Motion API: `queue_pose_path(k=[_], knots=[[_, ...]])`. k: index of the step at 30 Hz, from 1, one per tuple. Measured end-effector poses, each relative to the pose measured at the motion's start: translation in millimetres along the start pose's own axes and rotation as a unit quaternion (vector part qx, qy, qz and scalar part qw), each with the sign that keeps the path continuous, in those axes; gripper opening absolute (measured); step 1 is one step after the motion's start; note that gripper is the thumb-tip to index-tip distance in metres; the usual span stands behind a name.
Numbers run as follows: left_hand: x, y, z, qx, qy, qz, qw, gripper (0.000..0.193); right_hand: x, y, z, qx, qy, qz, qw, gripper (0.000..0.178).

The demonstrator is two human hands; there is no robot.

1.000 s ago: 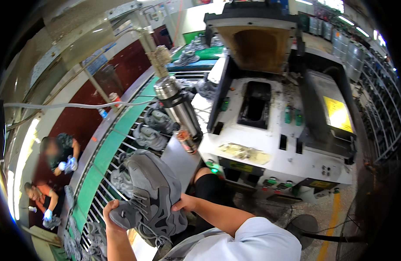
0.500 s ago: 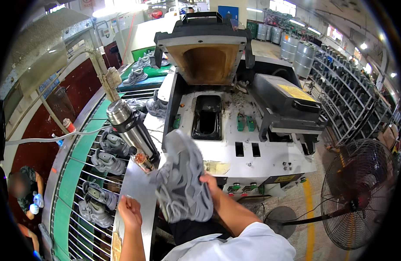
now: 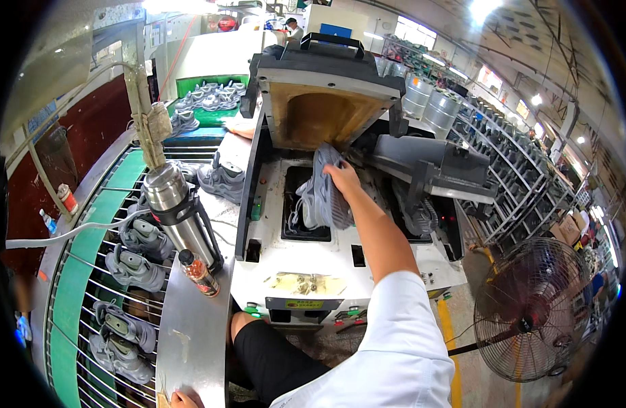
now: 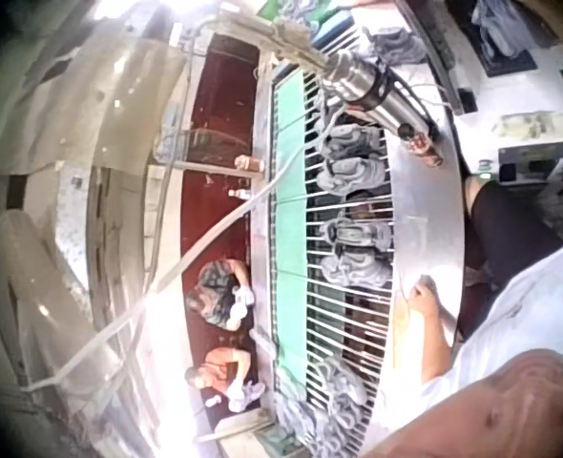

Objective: The person takes shoe parts from a moving assembly belt, places them into a molding or heat-pressing machine one by one, presses a button to activate the machine, and then places the processed parts back onto the belt.

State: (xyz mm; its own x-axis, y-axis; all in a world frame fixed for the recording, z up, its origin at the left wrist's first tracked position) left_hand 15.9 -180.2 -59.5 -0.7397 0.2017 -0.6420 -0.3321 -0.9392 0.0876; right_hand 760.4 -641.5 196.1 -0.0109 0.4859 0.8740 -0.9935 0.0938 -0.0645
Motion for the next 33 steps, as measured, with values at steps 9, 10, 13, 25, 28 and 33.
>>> queue_pose_path(k=[9, 10, 13, 25, 28, 33], knots=[[14, 2, 4, -0.004, -0.047, 0.031, 0.998, 0.036, 47, 12, -106, 0.046, 0.324, -0.046, 0.944, 0.098], [26, 5, 2, -0.003, -0.042, 0.047, 0.998, 0.038, 50, 11, -123, 0.047, 0.331, -0.037, 0.942, 0.098], [2, -6, 1, -0.119, 0.021, -0.115, 0.986, 0.035, 26, 9, -88, 0.021, 0.352, -0.063, 0.934, 0.094], [-11, 6, 14, -0.163, -0.021, -0.101, 0.981, 0.032, 32, 78, -91, 0.109, 0.408, 0.046, 0.905, 0.08], [-19, 6, -5, -0.145, -0.055, -0.075, 0.985, 0.023, 99, 166, -75, 0.217, 0.342, 0.263, 0.876, 0.062], [-97, 32, -82, 0.006, 0.079, -0.138, 0.987, 0.029, 238, 404, 35, 0.492, -0.076, 0.559, 0.662, 0.04]])
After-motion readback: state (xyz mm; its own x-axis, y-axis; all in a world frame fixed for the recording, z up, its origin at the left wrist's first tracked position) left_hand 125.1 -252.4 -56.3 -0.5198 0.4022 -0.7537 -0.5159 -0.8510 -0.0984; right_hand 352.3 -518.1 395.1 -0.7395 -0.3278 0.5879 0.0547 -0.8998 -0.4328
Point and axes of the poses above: each hand's wrist, its own y-axis away from the middle knuckle, its own z-axis out of the back of the hand, x = y × z, the point moved 10 cm from there along -y, towards the middle knuckle, and after that the axes turned 3 degrees about -y, right-handed, at the moved point
